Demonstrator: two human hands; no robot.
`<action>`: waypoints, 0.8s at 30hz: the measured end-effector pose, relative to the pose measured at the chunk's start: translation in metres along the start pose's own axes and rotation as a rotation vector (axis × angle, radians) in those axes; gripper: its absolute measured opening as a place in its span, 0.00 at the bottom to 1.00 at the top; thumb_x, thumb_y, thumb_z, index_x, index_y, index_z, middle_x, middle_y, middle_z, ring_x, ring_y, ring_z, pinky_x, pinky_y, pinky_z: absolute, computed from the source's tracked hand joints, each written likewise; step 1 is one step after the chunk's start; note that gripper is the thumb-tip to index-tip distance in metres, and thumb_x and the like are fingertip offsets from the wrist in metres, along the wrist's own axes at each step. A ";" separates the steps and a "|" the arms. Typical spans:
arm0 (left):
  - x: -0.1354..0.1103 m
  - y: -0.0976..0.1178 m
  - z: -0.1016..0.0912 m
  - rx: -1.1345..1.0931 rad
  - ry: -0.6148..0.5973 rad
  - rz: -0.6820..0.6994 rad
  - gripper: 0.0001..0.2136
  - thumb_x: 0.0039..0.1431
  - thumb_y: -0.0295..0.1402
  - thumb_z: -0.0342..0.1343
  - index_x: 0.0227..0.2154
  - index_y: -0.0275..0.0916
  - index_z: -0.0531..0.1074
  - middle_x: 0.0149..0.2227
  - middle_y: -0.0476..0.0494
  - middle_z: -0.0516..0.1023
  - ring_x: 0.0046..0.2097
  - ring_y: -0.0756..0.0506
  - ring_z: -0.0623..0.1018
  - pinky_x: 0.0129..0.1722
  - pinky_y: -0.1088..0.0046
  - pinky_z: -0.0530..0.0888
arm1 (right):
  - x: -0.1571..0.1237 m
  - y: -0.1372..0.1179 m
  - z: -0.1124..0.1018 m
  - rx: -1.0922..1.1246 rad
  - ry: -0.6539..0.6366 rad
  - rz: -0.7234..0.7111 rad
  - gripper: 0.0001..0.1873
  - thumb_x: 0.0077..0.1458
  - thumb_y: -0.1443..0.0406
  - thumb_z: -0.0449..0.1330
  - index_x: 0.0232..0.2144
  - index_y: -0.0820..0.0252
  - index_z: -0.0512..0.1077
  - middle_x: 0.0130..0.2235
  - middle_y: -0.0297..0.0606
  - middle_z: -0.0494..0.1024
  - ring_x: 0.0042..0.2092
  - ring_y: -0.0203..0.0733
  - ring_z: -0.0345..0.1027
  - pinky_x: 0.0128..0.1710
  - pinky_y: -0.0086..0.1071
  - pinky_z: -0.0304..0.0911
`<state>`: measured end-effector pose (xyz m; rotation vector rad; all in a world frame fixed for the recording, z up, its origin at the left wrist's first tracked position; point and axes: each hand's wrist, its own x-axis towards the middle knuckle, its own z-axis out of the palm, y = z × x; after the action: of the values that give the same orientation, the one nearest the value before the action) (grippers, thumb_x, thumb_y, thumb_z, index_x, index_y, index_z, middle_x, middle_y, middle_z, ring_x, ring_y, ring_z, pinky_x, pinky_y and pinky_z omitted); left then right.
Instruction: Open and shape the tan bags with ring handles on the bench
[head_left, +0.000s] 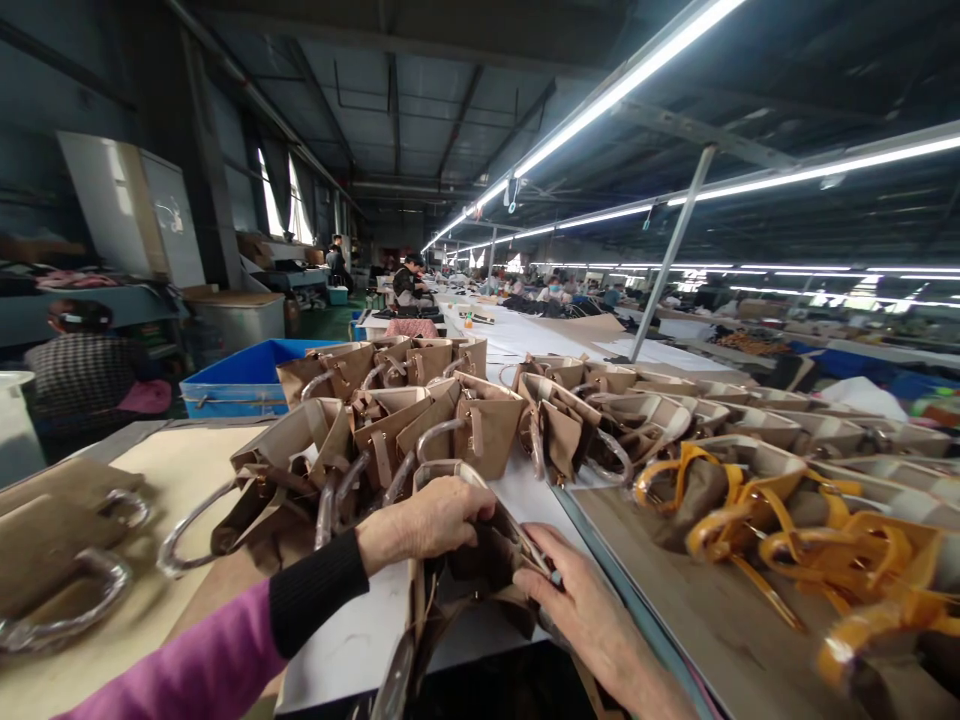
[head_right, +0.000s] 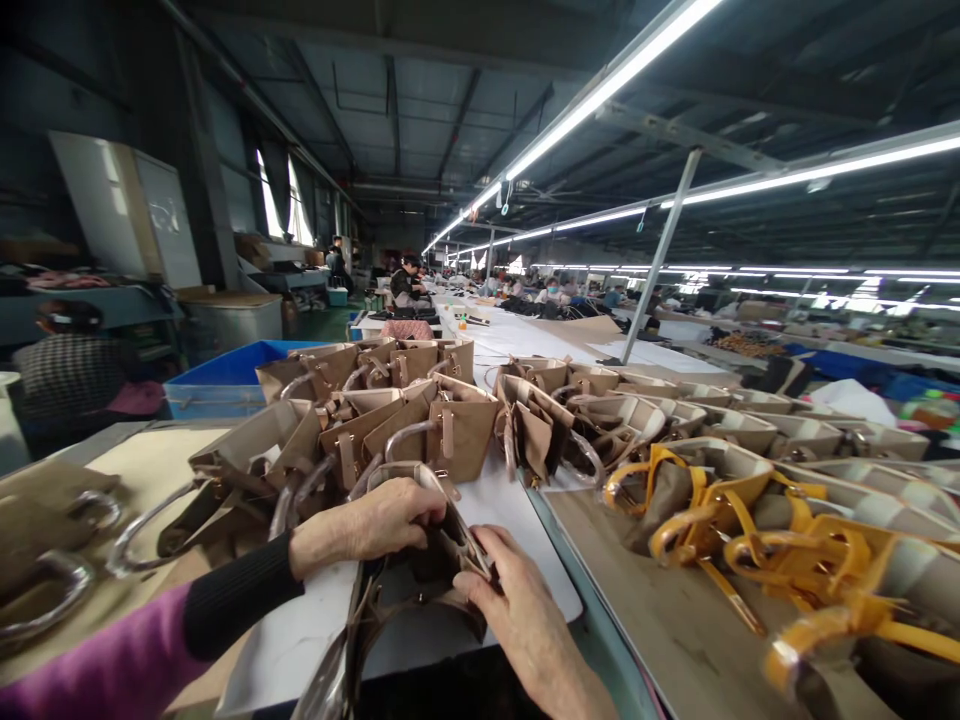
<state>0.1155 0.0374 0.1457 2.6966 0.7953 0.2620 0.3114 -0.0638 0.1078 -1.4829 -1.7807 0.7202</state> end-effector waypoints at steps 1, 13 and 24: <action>0.000 0.002 0.001 -0.005 -0.012 0.015 0.07 0.45 0.26 0.53 0.29 0.41 0.70 0.24 0.52 0.71 0.29 0.48 0.71 0.28 0.76 0.63 | 0.003 0.002 -0.005 0.050 -0.034 -0.001 0.16 0.53 0.61 0.54 0.44 0.56 0.69 0.41 0.35 0.74 0.43 0.43 0.66 0.45 0.32 0.61; -0.005 0.026 -0.002 -0.025 -0.012 0.129 0.17 0.50 0.23 0.48 0.42 0.45 0.69 0.26 0.52 0.73 0.29 0.48 0.72 0.31 0.78 0.65 | 0.014 0.024 -0.025 0.263 -0.096 0.024 0.20 0.54 0.56 0.53 0.47 0.57 0.68 0.33 0.33 0.73 0.41 0.43 0.65 0.42 0.32 0.61; -0.003 0.019 0.004 -0.159 0.006 0.175 0.21 0.52 0.23 0.49 0.48 0.47 0.70 0.39 0.49 0.78 0.41 0.44 0.76 0.44 0.75 0.69 | 0.012 0.022 -0.023 0.303 -0.072 -0.006 0.17 0.53 0.59 0.54 0.43 0.59 0.70 0.34 0.34 0.72 0.39 0.43 0.64 0.41 0.33 0.61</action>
<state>0.1234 0.0202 0.1487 2.6166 0.5165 0.3575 0.3413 -0.0484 0.1060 -1.2617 -1.6418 1.0030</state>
